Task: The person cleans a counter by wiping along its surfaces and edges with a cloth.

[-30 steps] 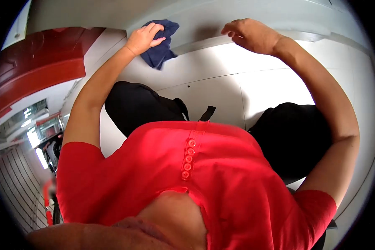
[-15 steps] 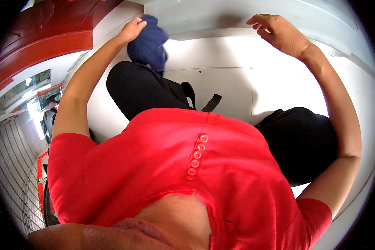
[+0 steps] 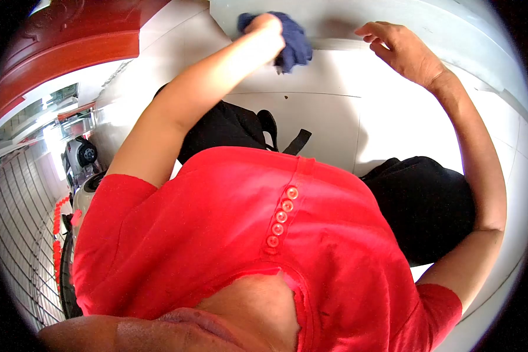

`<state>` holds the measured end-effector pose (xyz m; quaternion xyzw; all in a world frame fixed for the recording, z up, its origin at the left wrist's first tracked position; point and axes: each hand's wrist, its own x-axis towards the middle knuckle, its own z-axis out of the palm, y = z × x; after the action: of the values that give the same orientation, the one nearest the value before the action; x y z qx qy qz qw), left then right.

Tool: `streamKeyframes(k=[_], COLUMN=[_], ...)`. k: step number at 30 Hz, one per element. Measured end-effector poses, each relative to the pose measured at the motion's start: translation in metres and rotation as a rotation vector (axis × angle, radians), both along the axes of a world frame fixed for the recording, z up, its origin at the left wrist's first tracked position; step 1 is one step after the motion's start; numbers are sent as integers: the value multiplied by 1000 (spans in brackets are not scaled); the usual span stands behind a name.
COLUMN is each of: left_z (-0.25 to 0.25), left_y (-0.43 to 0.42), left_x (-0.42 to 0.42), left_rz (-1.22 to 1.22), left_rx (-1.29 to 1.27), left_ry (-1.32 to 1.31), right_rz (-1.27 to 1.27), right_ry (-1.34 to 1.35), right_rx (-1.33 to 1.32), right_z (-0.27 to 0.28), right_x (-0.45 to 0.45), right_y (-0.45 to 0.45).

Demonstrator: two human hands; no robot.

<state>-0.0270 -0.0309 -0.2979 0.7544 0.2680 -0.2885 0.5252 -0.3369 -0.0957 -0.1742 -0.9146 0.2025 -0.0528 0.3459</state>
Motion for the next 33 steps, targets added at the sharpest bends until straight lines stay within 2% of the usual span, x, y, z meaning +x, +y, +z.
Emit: streamKeyframes(k=[1,3,4,6,8,9,10,12,14,16,18,23,24,26,27,30,32,33], left_z=[-33,69,76,42,36,17,17,28,9,27,11,28,18,-24,-33,-79,-93,-90], left_y=[-11,6,9,11,13,16,22,40,51,68,76,85,84,92,98,105,105,104], left_x=[-23,-88,-112,-131,-135,-124,-115,-93,-44,-8,40,70,82,132,140,148,128,112], left_rz=[19,-454,-620,-920,-1039,-1085,-1079,-974,-800,-595,-441,-74,0,235,274,61,-111,-121], left_rx=[-113,40,70,41,10,-99,-210,-272,-235,-149,-59,-121,-119,-107,-39,106,-335,-392], left_ry=[17,-34,-142,-287,-246,-260,-284,-387,-488,-650,-869,-596,-589,-327,-198,63,252,300], right_rz=[2,-33,-30,-13,5,-5,-15,-16,-48,-45,-21,-15,-20,-14,-5,-24,-31,-35], right_ry=[3,-36,-33,-50,-60,-76,-94,-92,-62,-37,-25,-31,-35,-46,-60,-50,-38,-25], right_rx=[-2,8,7,21,60,73,90,85,85,82,75,66,50,41,32,24,31,42], right_z=[4,10,8,7,10,12,12,6,8,8,6,5,5,6,6,7,7,8], right_x=[1,3,3,2,1,0,-1,-2,-2,0,1,-2,-2,-2,-3,-6,-5,-4], right_y=[1,7,7,6,3,3,3,2,4,6,6,2,1,1,1,4,6,6])
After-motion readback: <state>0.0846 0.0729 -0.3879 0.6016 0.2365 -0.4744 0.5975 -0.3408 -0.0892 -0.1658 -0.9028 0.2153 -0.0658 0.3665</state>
